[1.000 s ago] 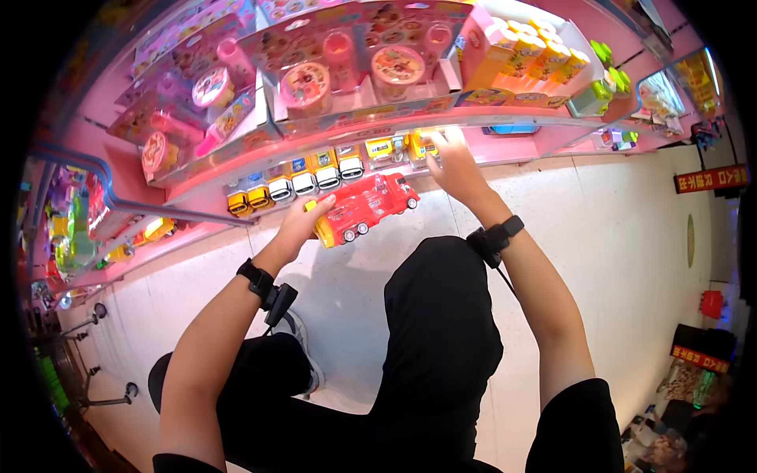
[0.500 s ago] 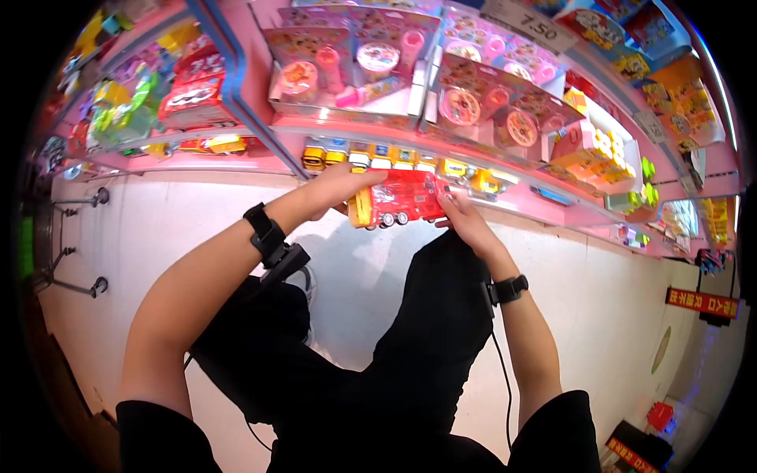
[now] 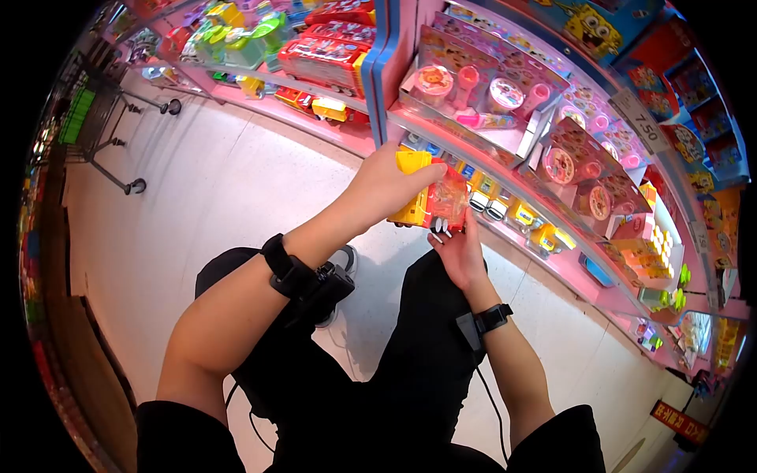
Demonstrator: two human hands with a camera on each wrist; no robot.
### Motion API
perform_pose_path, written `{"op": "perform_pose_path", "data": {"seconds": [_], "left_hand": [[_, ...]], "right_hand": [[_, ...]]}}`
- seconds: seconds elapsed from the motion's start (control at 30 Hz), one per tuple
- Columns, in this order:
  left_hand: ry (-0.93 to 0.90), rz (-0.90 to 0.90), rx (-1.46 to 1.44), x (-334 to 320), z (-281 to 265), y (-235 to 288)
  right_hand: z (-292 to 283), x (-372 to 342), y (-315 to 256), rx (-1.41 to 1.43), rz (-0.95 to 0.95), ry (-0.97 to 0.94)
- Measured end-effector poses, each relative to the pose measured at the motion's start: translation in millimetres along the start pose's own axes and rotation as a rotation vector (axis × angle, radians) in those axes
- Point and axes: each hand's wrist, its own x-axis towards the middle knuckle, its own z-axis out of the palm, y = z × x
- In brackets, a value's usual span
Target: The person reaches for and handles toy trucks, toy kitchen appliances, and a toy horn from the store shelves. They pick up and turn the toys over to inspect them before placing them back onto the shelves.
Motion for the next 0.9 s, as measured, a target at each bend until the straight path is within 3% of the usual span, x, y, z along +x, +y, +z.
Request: {"op": "perform_pose_path", "data": {"seconds": [0.13, 0.37, 0.43, 0.53, 0.57, 0.63, 0.7, 0.9], "left_hand": [[0.168, 0.015, -0.041, -16.9, -19.3, -1.1], [0.271, -0.169, -0.165, -73.1, -62.5, -12.7], [0.218, -0.114, -0.2, -66.5, -65.1, -21.8], [0.149, -0.085, -0.427, -33.5, -62.8, -51.0], [0.191, -0.176, -0.302, -23.6, -60.9, -59.5], [0.114, -0.106, -0.321, -16.7, -66.8, -56.8], [0.208, -0.038, -0.315, -9.9, -72.6, -53.6], [0.259, 0.024, -0.2, 17.5, -102.5, -76.5]], "right_hand": [[26.2, 11.1, 28.8, 0.037, 0.118, -0.151], [55.3, 20.5, 51.9, -0.113, 0.218, -0.223], [41.6, 23.0, 44.4, -0.162, 0.225, -0.263], [26.9, 19.9, 31.9, -0.148, 0.174, -0.173], [20.9, 21.7, 30.5, -0.159, 0.16, -0.145], [13.6, 20.4, 28.1, -0.167, 0.204, -0.171], [23.8, 29.5, 26.3, -0.172, 0.202, -0.186], [43.5, 32.6, 37.2, -0.478, 0.021, -0.287]]}}
